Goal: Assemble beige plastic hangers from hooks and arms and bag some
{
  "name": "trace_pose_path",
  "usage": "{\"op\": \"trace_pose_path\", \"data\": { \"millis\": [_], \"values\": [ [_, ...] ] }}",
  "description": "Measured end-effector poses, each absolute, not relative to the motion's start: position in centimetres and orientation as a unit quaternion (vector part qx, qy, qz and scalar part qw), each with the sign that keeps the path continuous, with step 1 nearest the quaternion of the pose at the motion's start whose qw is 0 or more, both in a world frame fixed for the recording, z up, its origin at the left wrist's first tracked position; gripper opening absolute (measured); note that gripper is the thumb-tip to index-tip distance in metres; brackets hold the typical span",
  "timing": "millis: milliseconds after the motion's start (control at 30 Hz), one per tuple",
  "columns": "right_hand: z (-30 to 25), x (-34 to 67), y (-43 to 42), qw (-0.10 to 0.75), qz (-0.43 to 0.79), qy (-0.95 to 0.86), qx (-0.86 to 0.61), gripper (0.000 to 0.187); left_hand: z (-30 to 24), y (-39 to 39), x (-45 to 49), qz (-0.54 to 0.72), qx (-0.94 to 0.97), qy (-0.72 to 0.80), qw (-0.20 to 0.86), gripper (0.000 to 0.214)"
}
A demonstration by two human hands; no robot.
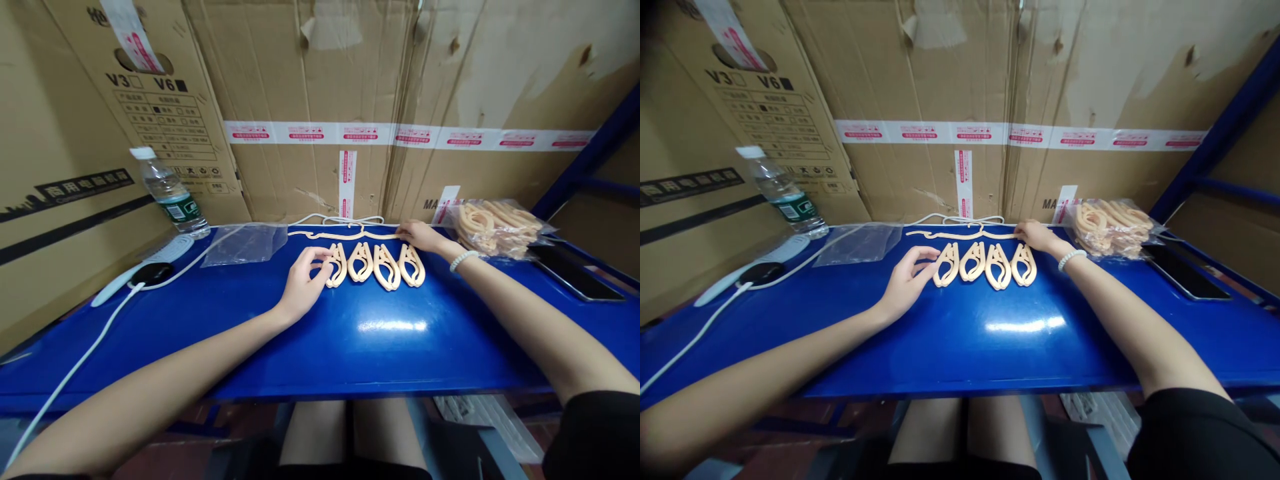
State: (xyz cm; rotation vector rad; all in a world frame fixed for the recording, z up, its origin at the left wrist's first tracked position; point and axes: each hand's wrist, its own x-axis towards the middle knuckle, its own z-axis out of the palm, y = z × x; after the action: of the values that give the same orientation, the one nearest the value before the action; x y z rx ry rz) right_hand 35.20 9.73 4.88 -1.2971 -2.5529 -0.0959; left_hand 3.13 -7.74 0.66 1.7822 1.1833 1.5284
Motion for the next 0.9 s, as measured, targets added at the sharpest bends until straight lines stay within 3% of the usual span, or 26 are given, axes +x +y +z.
{"op": "trace_pose_path", "data": {
  "millis": [233,433,700,800,900],
  "values": [
    [9.6,36.2,8.1,0.111,-0.028,-0.893,-0.436,0.008,1.1,-7.9,3.0,0.576,0.637,0.434,0.273,0.018],
    [12.5,38.6,2.2,0.175,-0.063,-0.869,-0.459,0.011,1.9,-8.0,2.7,0.589,0.613,0.447,0.278,0.019],
    [10.4,38.5,-3.5,0.361,-0.065,-0.819,-0.441,0.025,1.8,-6.8,2.0,0.592,0.543,0.472,0.364,0.032],
    [9.3,37.8,-4.0,0.373,-0.07,-0.82,-0.428,0.027,1.9,-6.7,2.2,0.6,0.499,0.468,0.415,0.046],
    [8.2,37.1,-4.3,0.349,-0.06,-0.844,-0.402,0.026,1.7,-6.7,2.4,0.601,0.504,0.456,0.421,0.046]
  ]
}}
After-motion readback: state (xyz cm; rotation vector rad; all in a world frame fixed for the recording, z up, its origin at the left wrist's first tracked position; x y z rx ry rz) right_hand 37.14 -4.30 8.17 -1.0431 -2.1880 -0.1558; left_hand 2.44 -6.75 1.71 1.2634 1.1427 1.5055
